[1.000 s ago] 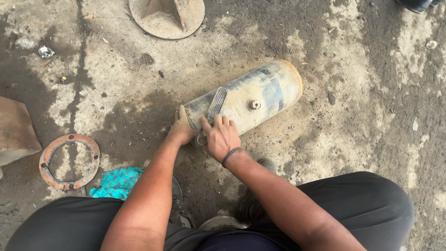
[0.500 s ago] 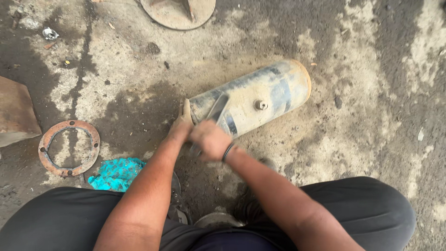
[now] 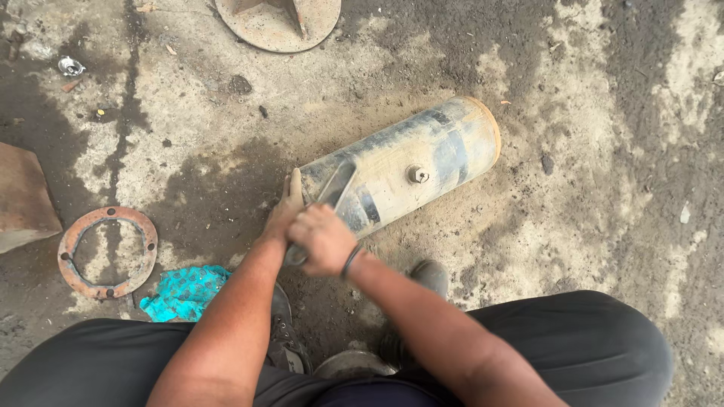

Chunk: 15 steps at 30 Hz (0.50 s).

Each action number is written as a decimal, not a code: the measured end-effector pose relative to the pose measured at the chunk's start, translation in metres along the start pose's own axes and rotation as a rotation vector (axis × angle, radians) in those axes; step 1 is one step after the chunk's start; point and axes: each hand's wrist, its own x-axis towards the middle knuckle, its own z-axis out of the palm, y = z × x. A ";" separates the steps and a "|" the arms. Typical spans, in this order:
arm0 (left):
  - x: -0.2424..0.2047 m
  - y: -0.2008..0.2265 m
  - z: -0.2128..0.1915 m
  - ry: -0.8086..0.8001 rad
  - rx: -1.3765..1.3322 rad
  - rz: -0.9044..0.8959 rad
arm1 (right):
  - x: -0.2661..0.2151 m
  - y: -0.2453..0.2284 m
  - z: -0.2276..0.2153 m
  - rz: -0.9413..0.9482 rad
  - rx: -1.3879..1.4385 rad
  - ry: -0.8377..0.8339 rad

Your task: The person scrubs the surface of a cylindrical metal object using a wire brush. They hold the cylinder steady with their left hand while vigorously brushing the exterior with their right hand, working along the length of the object.

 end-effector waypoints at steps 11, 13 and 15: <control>-0.014 0.024 -0.009 -0.037 0.063 -0.139 | 0.006 0.075 -0.016 0.117 -0.238 0.120; -0.008 0.015 -0.009 0.010 0.056 -0.008 | -0.004 0.030 0.009 -0.147 -0.078 0.195; -0.002 0.015 -0.011 -0.006 0.060 -0.032 | -0.006 0.021 0.006 -0.109 -0.040 0.176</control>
